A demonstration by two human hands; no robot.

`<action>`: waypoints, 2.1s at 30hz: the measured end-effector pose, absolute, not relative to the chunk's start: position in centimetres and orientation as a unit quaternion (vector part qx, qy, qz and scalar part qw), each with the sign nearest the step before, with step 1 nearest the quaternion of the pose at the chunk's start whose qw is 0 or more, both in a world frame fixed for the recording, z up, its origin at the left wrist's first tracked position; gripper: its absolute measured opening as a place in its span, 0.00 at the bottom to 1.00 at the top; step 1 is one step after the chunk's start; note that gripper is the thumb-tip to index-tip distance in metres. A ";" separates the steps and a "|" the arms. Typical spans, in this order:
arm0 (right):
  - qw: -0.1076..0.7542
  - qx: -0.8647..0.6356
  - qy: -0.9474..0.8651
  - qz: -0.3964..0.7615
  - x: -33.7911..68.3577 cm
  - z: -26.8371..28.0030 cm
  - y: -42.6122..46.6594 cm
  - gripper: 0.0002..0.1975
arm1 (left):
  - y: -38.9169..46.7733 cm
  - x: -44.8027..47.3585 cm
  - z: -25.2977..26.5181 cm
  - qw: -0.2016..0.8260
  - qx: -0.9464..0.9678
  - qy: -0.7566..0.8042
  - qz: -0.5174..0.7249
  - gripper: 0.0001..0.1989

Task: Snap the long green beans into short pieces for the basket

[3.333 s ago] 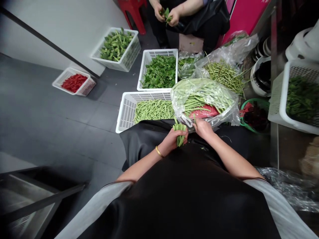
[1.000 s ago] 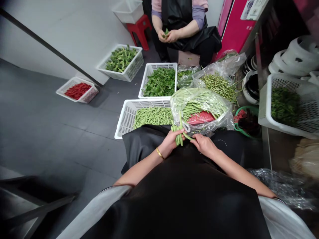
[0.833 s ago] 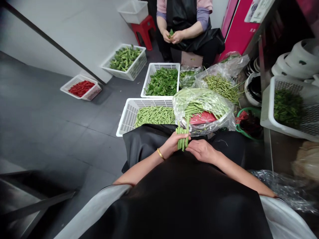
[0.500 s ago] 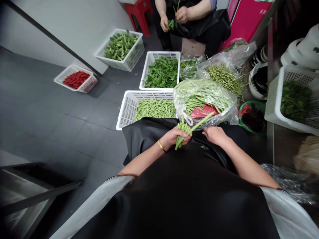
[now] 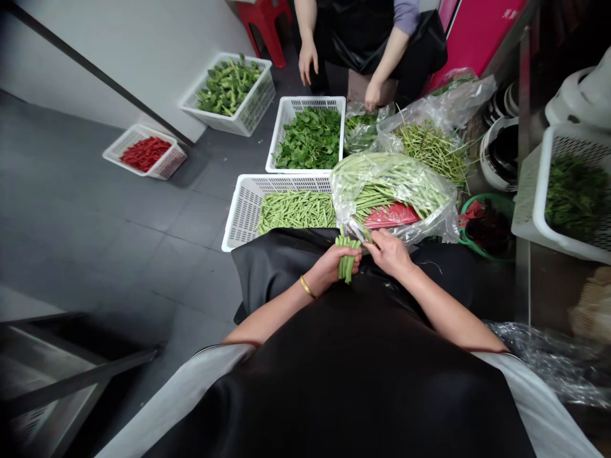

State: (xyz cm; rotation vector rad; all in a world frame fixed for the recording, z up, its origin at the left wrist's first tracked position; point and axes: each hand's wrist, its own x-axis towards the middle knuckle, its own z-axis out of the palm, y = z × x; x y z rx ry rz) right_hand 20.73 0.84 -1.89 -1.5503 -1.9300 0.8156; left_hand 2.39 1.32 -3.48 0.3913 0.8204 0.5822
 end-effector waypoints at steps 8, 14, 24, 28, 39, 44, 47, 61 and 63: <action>0.096 -0.561 -0.597 0.565 19.6 -1.2 -2.3 0.16 | 1.6 2.9 -1.8 0.725 0.394 0.410 0.388 0.18; 0.150 -0.546 -0.644 0.515 21.9 2.0 -0.1 0.16 | 1.3 2.5 -1.4 0.593 0.583 0.440 0.338 0.07; 0.061 -0.466 -0.550 0.690 23.2 1.2 1.6 0.18 | 1.0 1.3 -0.7 0.564 0.702 0.347 0.263 0.03; 0.254 -0.465 -0.400 0.748 21.0 0.4 0.0 0.20 | 0.7 1.8 -0.5 0.545 0.720 0.338 0.265 0.03; 0.074 -0.547 -0.622 0.556 25.0 -4.7 1.5 0.10 | 11.2 -6.2 0.1 0.496 0.457 0.609 0.419 0.14; -0.035 -0.633 -0.726 0.265 27.0 -6.2 7.4 0.13 | 19.3 -15.5 -1.4 0.383 0.538 0.711 0.242 0.23; -0.086 -0.698 -0.689 0.175 25.6 -7.2 11.6 0.18 | 19.4 -15.7 -1.9 0.379 0.543 0.682 0.312 0.21; 0.048 -0.610 -0.748 0.256 25.0 -3.7 0.7 0.13 | 4.4 5.1 -4.8 0.831 0.261 0.433 0.231 0.21; 0.099 -0.588 -0.765 0.242 24.4 -3.1 -2.0 0.15 | 3.7 6.3 -5.5 0.840 0.227 0.398 0.291 0.19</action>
